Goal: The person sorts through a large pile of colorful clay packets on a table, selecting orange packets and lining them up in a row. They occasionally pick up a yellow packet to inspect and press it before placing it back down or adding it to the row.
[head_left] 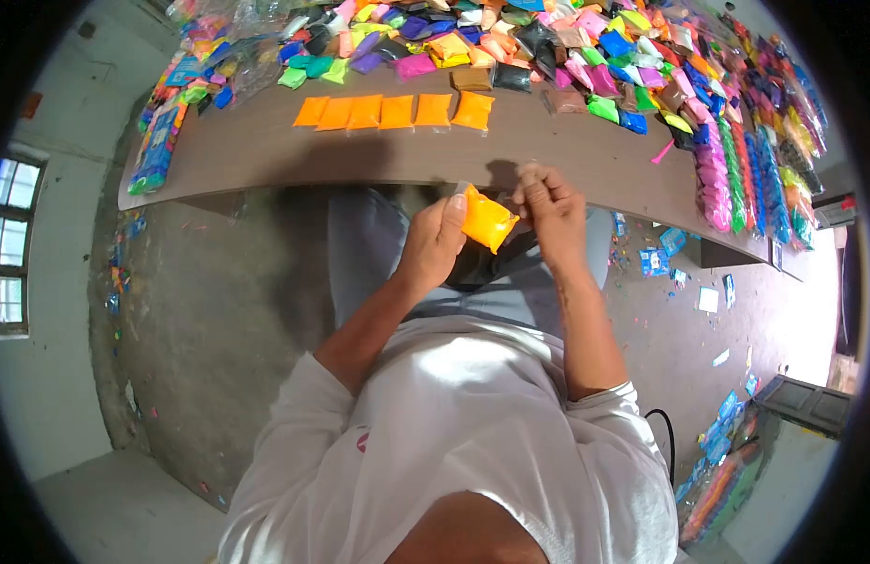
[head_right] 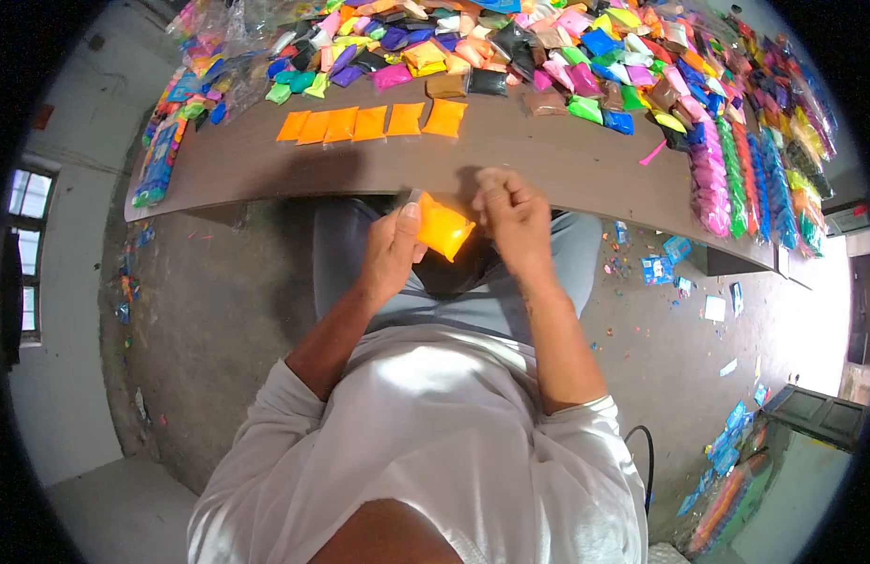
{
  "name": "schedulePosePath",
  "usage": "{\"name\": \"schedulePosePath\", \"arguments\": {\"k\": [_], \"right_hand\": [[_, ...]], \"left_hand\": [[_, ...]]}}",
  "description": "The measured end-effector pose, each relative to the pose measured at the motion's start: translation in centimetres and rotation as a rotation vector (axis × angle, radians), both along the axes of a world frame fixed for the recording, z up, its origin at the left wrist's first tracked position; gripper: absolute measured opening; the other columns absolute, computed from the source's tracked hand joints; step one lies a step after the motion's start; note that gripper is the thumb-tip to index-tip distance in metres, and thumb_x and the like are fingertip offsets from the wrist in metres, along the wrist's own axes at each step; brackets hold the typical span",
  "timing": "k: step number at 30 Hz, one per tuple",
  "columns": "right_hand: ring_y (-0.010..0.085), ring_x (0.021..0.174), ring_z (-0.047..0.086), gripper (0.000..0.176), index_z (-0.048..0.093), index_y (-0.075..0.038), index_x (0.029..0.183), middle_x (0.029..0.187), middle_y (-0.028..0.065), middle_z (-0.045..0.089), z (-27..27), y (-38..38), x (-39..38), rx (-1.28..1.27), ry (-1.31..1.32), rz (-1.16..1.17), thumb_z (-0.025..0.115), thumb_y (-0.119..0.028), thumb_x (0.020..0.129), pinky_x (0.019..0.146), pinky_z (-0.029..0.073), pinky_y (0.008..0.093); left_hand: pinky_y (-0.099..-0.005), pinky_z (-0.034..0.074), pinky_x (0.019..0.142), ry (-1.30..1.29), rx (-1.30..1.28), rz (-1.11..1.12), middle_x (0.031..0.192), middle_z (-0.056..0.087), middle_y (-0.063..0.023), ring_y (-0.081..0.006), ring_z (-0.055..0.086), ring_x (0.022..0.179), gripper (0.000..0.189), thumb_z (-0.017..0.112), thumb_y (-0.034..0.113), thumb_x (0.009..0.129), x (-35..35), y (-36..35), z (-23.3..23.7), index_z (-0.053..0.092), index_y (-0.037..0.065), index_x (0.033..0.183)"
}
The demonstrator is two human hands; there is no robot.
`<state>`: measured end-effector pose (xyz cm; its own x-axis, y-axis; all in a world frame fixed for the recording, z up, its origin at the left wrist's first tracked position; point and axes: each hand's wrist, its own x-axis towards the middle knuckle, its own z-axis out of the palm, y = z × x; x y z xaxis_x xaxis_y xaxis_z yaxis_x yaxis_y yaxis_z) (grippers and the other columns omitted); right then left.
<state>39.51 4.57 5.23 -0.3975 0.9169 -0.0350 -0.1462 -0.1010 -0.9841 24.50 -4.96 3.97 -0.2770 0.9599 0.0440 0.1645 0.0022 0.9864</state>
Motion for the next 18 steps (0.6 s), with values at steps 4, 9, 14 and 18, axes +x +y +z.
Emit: {"name": "schedulePosePath", "arguments": {"k": [4,9,14,18], "right_hand": [[0.0042,0.056,0.047,0.022,0.065,-0.001,0.089,0.069,-0.0020,0.057,1.3,-0.9,0.9,-0.094,-0.077,0.214,0.059,-0.022,0.092,0.048,0.036,0.0186],[0.0039,0.060,0.043,0.017,0.065,0.002,0.096,0.070,-0.0035,0.056,0.4,-2.7,0.2,0.068,-0.116,0.250,0.060,-0.013,0.091,0.054,0.035,0.0195],[0.0055,0.061,0.045,0.016,0.065,0.001,0.096,0.070,-0.0007,0.058,-1.0,-2.3,0.0,0.411,-0.191,0.145,0.056,-0.012,0.092,0.055,0.036,0.0208],[0.0061,0.060,0.048,0.018,0.065,0.000,0.094,0.070,0.0011,0.058,-0.4,-2.3,0.1,0.642,-0.290,0.118,0.054,-0.015,0.094,0.054,0.037,0.0209]], "left_hand": [[-0.0285,0.036,0.049,0.005,-0.009,0.046,0.059,0.046,-0.0021,-0.0107,0.044,0.053,0.048,0.034,0.041,0.100,-0.4,-0.2,0.2,0.056,0.000,0.086],[-0.0226,0.032,0.046,-0.070,-0.022,0.067,0.058,0.046,0.0014,-0.0053,0.041,0.051,0.044,0.037,0.040,0.100,-0.4,-0.3,0.0,0.057,0.002,0.090],[-0.0232,0.039,0.051,0.003,-0.047,-0.073,0.066,0.050,-0.0012,-0.0079,0.045,0.055,0.041,0.042,0.038,0.099,-1.3,-0.9,0.7,0.057,-0.001,0.097],[-0.0209,0.035,0.050,-0.058,-0.097,-0.118,0.063,0.050,0.0012,-0.0050,0.043,0.054,0.046,0.037,0.041,0.099,-1.0,-1.2,1.3,0.059,0.002,0.090]]}}
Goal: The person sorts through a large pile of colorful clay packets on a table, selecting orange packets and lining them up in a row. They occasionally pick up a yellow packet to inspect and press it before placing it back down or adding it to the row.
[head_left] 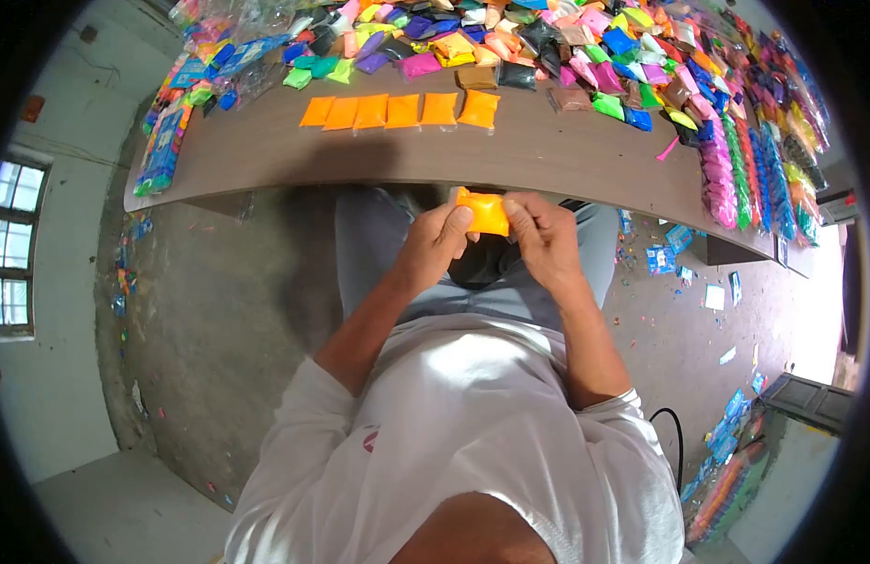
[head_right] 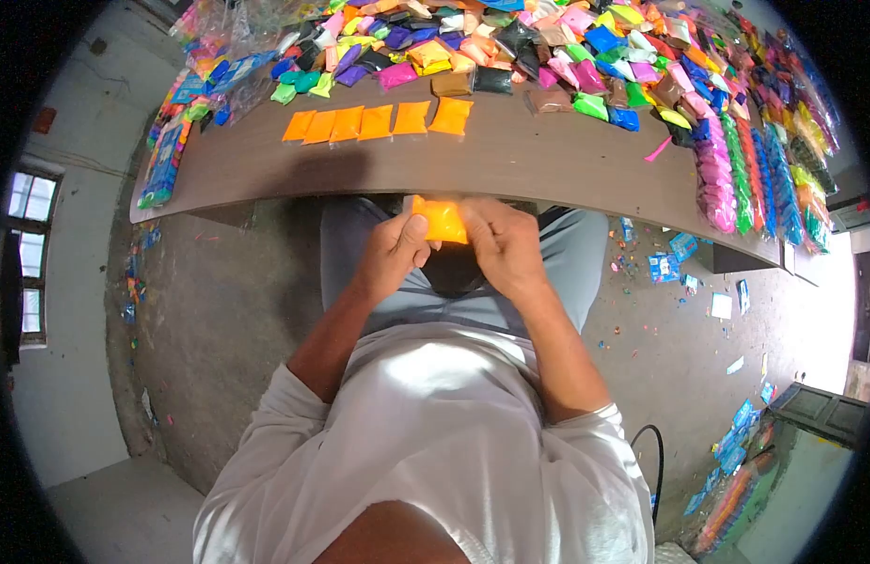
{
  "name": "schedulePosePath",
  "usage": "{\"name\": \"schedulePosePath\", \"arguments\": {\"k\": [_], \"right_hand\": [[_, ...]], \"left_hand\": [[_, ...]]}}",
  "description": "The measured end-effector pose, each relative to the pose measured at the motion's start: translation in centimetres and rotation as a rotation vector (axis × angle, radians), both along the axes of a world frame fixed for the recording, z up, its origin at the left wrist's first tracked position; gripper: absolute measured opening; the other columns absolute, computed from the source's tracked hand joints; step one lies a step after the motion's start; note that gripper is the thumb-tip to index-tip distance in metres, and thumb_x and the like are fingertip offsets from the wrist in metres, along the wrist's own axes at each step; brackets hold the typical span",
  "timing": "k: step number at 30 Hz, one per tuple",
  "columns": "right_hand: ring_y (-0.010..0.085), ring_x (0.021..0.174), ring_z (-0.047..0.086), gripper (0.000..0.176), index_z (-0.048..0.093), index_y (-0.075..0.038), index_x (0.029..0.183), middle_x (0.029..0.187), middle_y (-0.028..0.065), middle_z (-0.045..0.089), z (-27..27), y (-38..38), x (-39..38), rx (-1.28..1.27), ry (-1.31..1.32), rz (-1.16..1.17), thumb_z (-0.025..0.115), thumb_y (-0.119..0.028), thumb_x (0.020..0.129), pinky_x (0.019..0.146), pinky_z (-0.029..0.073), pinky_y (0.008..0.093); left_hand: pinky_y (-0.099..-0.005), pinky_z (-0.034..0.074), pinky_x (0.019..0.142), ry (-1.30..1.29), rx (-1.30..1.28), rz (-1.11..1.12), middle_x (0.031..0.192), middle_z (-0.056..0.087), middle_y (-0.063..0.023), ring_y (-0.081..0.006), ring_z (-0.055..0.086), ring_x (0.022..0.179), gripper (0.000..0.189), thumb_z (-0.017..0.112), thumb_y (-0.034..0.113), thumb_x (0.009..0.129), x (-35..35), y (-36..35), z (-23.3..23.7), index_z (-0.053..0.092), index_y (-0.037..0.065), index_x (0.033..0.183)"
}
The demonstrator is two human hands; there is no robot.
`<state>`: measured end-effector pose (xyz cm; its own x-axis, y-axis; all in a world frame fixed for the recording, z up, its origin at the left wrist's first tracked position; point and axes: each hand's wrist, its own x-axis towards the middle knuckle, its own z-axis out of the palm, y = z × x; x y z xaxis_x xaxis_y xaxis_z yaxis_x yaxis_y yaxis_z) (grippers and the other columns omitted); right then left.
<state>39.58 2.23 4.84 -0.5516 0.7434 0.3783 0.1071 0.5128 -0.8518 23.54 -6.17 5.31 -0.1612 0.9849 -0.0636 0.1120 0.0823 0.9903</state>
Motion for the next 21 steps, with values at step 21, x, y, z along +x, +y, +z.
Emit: {"name": "schedulePosePath", "arguments": {"k": [21], "right_hand": [[0.0096,0.062,0.048,0.035,0.063,0.001,0.091,0.068,0.0024,0.057,-0.5,-0.3,-0.1,-0.443,-0.089,0.187,0.050,-0.032,0.097,0.056,0.040,0.0262]], "left_hand": [[-0.0281,0.039,0.055,0.105,0.006,-0.020,0.062,0.051,-0.0030,-0.0123,0.049,0.058,0.057,0.034,0.049,0.098,-0.3,0.1,-1.6,0.058,0.000,0.082]]}}
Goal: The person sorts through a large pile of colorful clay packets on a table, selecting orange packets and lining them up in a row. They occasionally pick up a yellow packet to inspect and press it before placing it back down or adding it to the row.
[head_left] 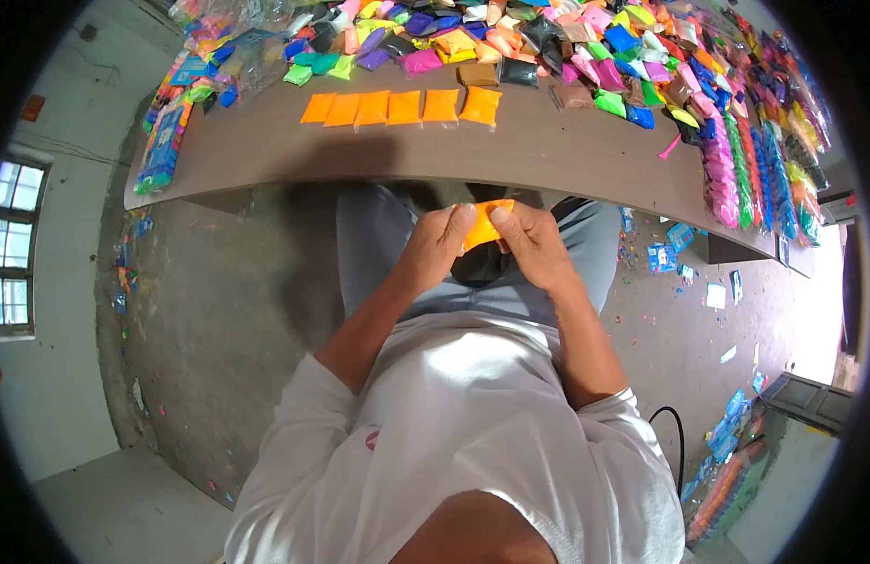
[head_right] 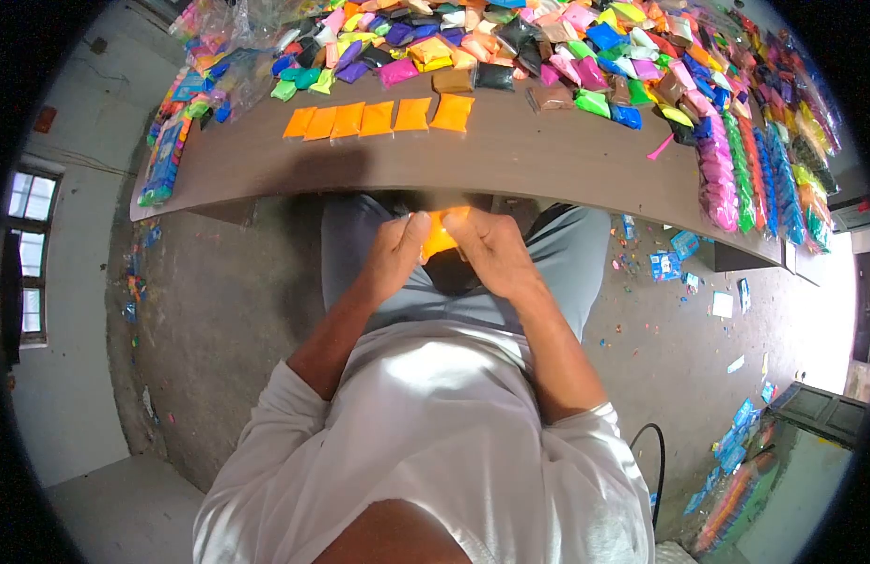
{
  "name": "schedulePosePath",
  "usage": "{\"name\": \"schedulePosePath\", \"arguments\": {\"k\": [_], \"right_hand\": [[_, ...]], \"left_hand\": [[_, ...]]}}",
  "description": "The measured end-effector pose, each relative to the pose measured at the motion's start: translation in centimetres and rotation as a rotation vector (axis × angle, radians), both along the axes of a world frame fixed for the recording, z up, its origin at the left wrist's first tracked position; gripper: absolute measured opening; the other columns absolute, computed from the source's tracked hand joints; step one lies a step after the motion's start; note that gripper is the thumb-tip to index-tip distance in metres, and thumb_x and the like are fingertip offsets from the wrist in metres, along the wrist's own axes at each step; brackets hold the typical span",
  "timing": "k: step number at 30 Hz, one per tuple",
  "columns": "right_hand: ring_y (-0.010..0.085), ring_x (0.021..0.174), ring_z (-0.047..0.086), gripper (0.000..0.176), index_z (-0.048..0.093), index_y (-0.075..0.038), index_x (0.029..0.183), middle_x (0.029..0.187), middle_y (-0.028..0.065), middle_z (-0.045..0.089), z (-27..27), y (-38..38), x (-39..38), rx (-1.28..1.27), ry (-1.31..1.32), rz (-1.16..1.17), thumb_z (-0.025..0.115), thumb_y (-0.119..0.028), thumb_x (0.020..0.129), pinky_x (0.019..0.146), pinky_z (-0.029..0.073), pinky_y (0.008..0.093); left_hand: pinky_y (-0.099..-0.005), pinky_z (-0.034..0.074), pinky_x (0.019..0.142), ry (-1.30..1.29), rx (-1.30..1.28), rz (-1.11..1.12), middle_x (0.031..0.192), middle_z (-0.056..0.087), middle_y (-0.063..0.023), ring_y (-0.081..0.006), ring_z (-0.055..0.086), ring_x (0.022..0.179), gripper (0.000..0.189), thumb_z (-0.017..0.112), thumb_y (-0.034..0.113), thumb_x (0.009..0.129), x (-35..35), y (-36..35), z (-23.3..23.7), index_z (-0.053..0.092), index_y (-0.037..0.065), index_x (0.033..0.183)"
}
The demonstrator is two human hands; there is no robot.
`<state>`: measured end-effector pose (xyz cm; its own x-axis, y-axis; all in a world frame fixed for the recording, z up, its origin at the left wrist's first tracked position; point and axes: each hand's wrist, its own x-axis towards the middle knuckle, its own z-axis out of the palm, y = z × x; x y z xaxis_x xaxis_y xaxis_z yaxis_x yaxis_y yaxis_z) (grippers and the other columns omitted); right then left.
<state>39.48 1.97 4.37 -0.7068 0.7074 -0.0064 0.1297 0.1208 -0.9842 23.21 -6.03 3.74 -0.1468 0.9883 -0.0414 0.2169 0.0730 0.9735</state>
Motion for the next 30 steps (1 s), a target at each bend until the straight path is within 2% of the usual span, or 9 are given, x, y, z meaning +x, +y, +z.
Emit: {"name": "schedulePosePath", "arguments": {"k": [4,6,13,15,19,21,25,28,30], "right_hand": [[0.0078,0.057,0.043,0.034,0.064,-0.003,0.091,0.066,0.0009,0.054,0.2,-1.0,-0.6,-0.117,0.165,-0.096,0.050,-0.033,0.097,0.051,0.035,0.0241],[0.0052,0.054,0.040,0.030,0.064,-0.005,0.094,0.065,-0.0006,0.052,-0.1,-1.4,-1.1,-0.511,0.439,-0.166,0.050,-0.032,0.097,0.048,0.032,0.0210],[0.0037,0.050,0.038,0.029,0.061,-0.005,0.098,0.063,-0.0021,0.050,-0.1,-1.3,-1.1,-0.301,0.244,-0.099,0.052,-0.032,0.096,0.044,0.028,0.0188],[0.0030,0.048,0.037,0.026,0.061,-0.005,0.095,0.063,-0.0023,0.050,-0.1,-1.3,-1.2,-0.439,0.332,-0.156,0.055,-0.030,0.095,0.043,0.027,0.0192],[0.0024,0.049,0.039,0.020,0.061,-0.004,0.091,0.064,-0.0022,0.052,-0.1,-1.5,-1.7,-0.610,0.414,-0.211,0.058,-0.024,0.093,0.043,0.028,0.0191],[0.0043,0.049,0.041,0.020,0.058,-0.005,0.095,0.066,-0.0020,0.053,0.4,-1.8,-1.9,-0.374,0.173,-0.257,0.061,-0.024,0.090,0.043,0.033,0.0191],[0.0059,0.049,0.044,0.015,0.057,-0.004,0.096,0.069,-0.0009,0.054,-1.1,-1.7,-2.1,-0.312,0.191,-0.290,0.062,-0.015,0.086,0.044,0.036,0.0200],[0.0058,0.050,0.045,0.014,0.060,-0.003,0.096,0.069,0.0002,0.056,-0.5,-1.8,-2.0,-0.510,0.428,-0.200,0.059,-0.006,0.083,0.045,0.035,0.0201],[0.0062,0.053,0.047,0.016,0.059,-0.002,0.098,0.070,0.0011,0.056,0.4,-1.7,-1.9,-0.602,0.411,-0.180,0.056,-0.003,0.082,0.048,0.037,0.0200]], "left_hand": [[-0.0281,0.040,0.055,0.033,0.063,0.027,0.062,0.052,-0.0040,-0.0121,0.049,0.058,0.058,0.032,0.050,0.098,0.5,0.6,1.1,0.058,0.001,0.081],[-0.0283,0.040,0.054,-0.035,0.052,0.102,0.061,0.052,-0.0040,-0.0125,0.050,0.057,0.058,0.031,0.049,0.099,0.7,0.8,1.1,0.057,0.001,0.079],[-0.0276,0.040,0.052,-0.033,-0.034,0.071,0.058,0.049,-0.0022,-0.0127,0.048,0.053,0.055,0.032,0.046,0.099,0.2,0.6,0.4,0.054,0.002,0.075],[-0.0274,0.040,0.053,-0.166,-0.091,0.011,0.059,0.049,-0.0023,-0.0124,0.047,0.054,0.052,0.032,0.044,0.100,0.1,0.6,0.6,0.053,0.003,0.075],[-0.0250,0.035,0.049,-0.168,-0.045,-0.015,0.061,0.049,0.0002,-0.0084,0.043,0.053,0.046,0.035,0.042,0.100,0.4,0.7,0.8,0.056,0.004,0.084],[-0.0254,0.035,0.050,-0.056,0.003,0.041,0.062,0.049,0.0001,-0.0081,0.043,0.054,0.047,0.034,0.041,0.100,0.7,0.8,0.4,0.056,0.004,0.083],[-0.0259,0.036,0.050,0.068,0.078,0.062,0.062,0.048,-0.0002,-0.0084,0.043,0.054,0.046,0.034,0.041,0.100,0.5,0.7,-1.1,0.055,0.003,0.083],[-0.0265,0.037,0.051,0.032,0.086,0.120,0.062,0.048,-0.0008,-0.0091,0.044,0.055,0.045,0.035,0.039,0.100,0.3,0.6,-0.8,0.055,0.002,0.083],[-0.0338,0.042,0.058,0.081,0.031,0.132,0.064,0.053,-0.0090,-0.0189,0.051,0.059,0.047,0.034,0.037,0.100,0.2,0.5,0.2,0.056,-0.002,0.086]]}}
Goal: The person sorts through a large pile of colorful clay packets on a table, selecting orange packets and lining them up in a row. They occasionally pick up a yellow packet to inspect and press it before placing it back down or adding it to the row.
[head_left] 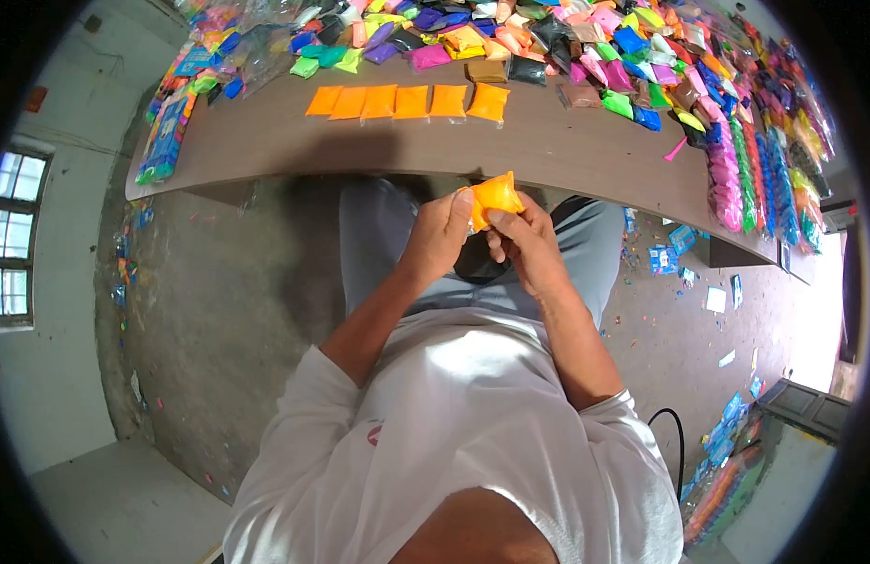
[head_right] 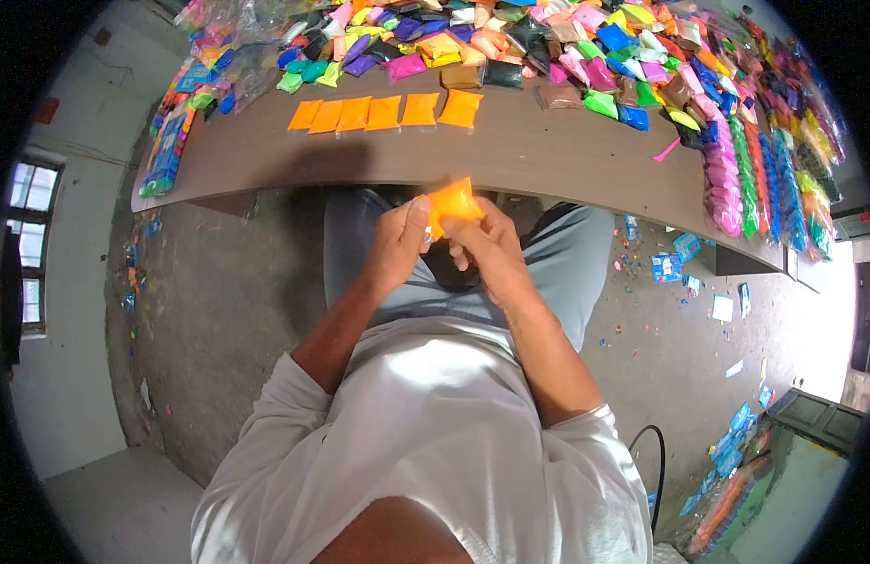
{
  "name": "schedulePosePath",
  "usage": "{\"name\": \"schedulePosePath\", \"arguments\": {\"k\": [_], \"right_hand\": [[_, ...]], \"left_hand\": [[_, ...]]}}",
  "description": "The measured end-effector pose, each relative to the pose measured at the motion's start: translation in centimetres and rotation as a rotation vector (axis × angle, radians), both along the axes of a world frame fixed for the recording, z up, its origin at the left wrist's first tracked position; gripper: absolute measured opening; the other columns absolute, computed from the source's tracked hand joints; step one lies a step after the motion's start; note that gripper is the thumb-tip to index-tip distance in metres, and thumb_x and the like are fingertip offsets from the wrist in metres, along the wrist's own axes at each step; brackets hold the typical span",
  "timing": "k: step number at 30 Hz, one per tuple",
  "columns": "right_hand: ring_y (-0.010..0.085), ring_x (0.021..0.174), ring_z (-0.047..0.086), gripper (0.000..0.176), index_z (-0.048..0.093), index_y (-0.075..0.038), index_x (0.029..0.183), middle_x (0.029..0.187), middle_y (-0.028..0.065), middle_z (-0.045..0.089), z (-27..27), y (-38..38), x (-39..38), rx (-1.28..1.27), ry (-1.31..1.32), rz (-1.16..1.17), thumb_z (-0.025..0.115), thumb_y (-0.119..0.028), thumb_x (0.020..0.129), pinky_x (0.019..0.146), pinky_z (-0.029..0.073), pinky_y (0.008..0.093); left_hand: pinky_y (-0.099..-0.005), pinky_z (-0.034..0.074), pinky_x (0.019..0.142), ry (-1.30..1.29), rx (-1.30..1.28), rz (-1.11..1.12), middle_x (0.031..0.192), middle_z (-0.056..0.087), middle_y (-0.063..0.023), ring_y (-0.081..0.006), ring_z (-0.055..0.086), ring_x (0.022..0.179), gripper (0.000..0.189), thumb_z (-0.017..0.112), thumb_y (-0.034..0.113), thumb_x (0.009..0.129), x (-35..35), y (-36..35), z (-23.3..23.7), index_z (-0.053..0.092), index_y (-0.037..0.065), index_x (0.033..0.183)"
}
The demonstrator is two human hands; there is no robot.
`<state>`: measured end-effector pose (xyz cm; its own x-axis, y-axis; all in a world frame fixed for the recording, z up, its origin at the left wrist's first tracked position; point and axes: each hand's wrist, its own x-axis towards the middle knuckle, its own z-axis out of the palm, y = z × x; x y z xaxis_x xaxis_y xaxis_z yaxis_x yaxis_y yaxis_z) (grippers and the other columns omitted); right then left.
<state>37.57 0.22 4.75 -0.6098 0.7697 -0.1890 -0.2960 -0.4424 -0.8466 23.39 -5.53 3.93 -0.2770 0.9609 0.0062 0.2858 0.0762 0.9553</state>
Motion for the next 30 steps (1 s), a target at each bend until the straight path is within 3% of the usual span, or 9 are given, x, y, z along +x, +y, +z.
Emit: {"name": "schedulePosePath", "arguments": {"k": [4,7,10,12,15,22,25,28,30], "right_hand": [[0.0061,0.056,0.048,0.017,0.059,-0.001,0.099,0.072,0.0010,0.057,-1.0,-0.1,-0.4,0.086,-0.169,-0.022,0.056,-0.006,0.083,0.050,0.038,0.0197],[0.0073,0.058,0.051,0.019,0.057,0.000,0.102,0.074,0.0025,0.057,-1.5,0.1,-0.1,0.126,0.069,0.017,0.055,-0.010,0.086,0.048,0.039,0.0200],[0.0051,0.055,0.049,0.019,0.058,0.000,0.103,0.073,0.0011,0.058,-0.1,0.0,0.3,-0.050,-0.047,-0.058,0.054,-0.011,0.087,0.046,0.037,0.0186],[0.0050,0.054,0.048,0.025,0.059,0.001,0.109,0.071,-0.0005,0.058,0.7,-0.2,0.5,0.177,-0.286,-0.064,0.053,-0.011,0.087,0.049,0.038,0.0195],[0.0029,0.054,0.047,0.024,0.061,-0.003,0.110,0.075,-0.0011,0.060,-1.1,0.7,0.4,0.332,-0.349,-0.077,0.052,-0.015,0.090,0.046,0.035,0.0165],[0.0028,0.051,0.045,0.021,0.064,-0.003,0.104,0.070,-0.0015,0.059,0.1,0.9,1.3,0.193,-0.211,-0.014,0.051,-0.014,0.090,0.045,0.032,0.0162],[0.0031,0.048,0.043,0.025,0.063,-0.003,0.104,0.068,-0.0016,0.059,-0.2,1.1,1.2,0.246,-0.372,-0.023,0.046,-0.009,0.087,0.043,0.031,0.0167],[0.0029,0.044,0.041,0.023,0.064,-0.004,0.104,0.065,-0.0024,0.057,-1.3,1.3,1.2,0.242,-0.237,-0.045,0.052,-0.016,0.090,0.040,0.029,0.0169],[0.0026,0.044,0.040,0.024,0.064,-0.004,0.103,0.064,-0.0026,0.056,-0.6,1.3,1.6,0.095,-0.191,-0.008,0.057,-0.025,0.091,0.040,0.028,0.0167]], "left_hand": [[-0.0337,0.042,0.058,0.052,0.088,0.002,0.064,0.054,-0.0100,-0.0195,0.052,0.059,0.048,0.034,0.037,0.100,0.3,0.3,-0.8,0.056,-0.003,0.086],[-0.0346,0.043,0.059,-0.019,0.001,0.052,0.065,0.055,-0.0122,-0.0216,0.052,0.060,0.047,0.035,0.037,0.099,0.0,0.1,-0.6,0.057,-0.003,0.088],[-0.0360,0.043,0.060,0.076,0.022,0.047,0.067,0.056,-0.0137,-0.0239,0.053,0.061,0.045,0.036,0.036,0.099,-0.4,0.0,-0.5,0.058,-0.003,0.091],[-0.0361,0.044,0.061,0.012,-0.071,0.032,0.069,0.057,-0.0145,-0.0251,0.054,0.063,0.045,0.036,0.036,0.099,-0.1,-0.3,-0.1,0.058,-0.003,0.093],[-0.0352,0.044,0.063,0.065,-0.006,-0.003,0.071,0.058,-0.0148,-0.0247,0.056,0.065,0.046,0.036,0.035,0.099,0.3,-0.4,0.6,0.058,-0.004,0.094],[-0.0364,0.045,0.065,0.026,0.015,0.014,0.075,0.059,-0.0197,-0.0306,0.057,0.068,0.045,0.035,0.033,0.099,0.1,-0.4,0.1,0.058,-0.005,0.094],[-0.0377,0.045,0.065,0.053,0.026,0.002,0.076,0.059,-0.0215,-0.0351,0.057,0.069,0.044,0.036,0.032,0.099,0.1,-0.3,0.0,0.058,-0.005,0.093],[-0.0391,0.045,0.065,0.151,0.001,-0.021,0.077,0.059,-0.0218,-0.0376,0.057,0.071,0.043,0.036,0.032,0.099,0.0,-0.4,0.0,0.057,-0.004,0.090],[-0.0296,0.040,0.055,0.153,0.085,-0.023,0.066,0.051,-0.0049,-0.0127,0.048,0.059,0.043,0.038,0.035,0.100,-0.1,-0.4,-0.7,0.057,-0.002,0.088]]}}
